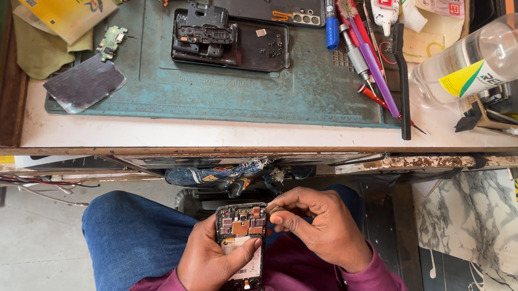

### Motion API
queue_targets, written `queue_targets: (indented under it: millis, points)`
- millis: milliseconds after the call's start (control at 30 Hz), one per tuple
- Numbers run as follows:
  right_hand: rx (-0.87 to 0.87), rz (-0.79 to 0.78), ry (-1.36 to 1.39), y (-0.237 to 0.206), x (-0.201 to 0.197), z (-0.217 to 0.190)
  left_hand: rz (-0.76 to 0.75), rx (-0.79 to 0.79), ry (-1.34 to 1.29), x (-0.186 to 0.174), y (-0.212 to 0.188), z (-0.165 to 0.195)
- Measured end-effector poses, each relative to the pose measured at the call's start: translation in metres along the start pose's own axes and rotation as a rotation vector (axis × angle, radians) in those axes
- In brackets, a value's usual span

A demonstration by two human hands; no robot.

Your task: The person disassembles a smartphone, removes the back cover and internal components, and uses tweezers to adjust parts on the motherboard. The person then handles a second phone with a cracked screen, inspecting it briefly.

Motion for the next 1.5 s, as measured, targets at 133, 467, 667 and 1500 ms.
queue_targets:
  millis: [133,467,667,1500]
  points:
    - [-0.083,0.07,0.015,-0.006,0.003,-0.005,0.033,-0.049,0.014,-0.003,0.003,-0.006]
    - [-0.206,0.164,-0.42,-0.013,0.015,-0.039,0.002,-0.087,-0.052,0.0,0.004,-0.008]
    - [-0.237,0.191,-0.373,-0.015,0.016,-0.04,-0.002,-0.084,-0.015,-0.001,0.002,-0.008]
    - [-0.567,0.09,-0.276,-0.031,0.017,-0.041,-0.07,-0.038,0.003,0.004,0.005,0.002]
Point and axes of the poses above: each hand's wrist, its own y-axis towards the middle knuckle, its own x-axis out of the palm, z = x × y, the point moved 6 cm from there along y, towards the middle knuckle, and after that the axes turned 8 degrees about x, right-handed, at the moved point
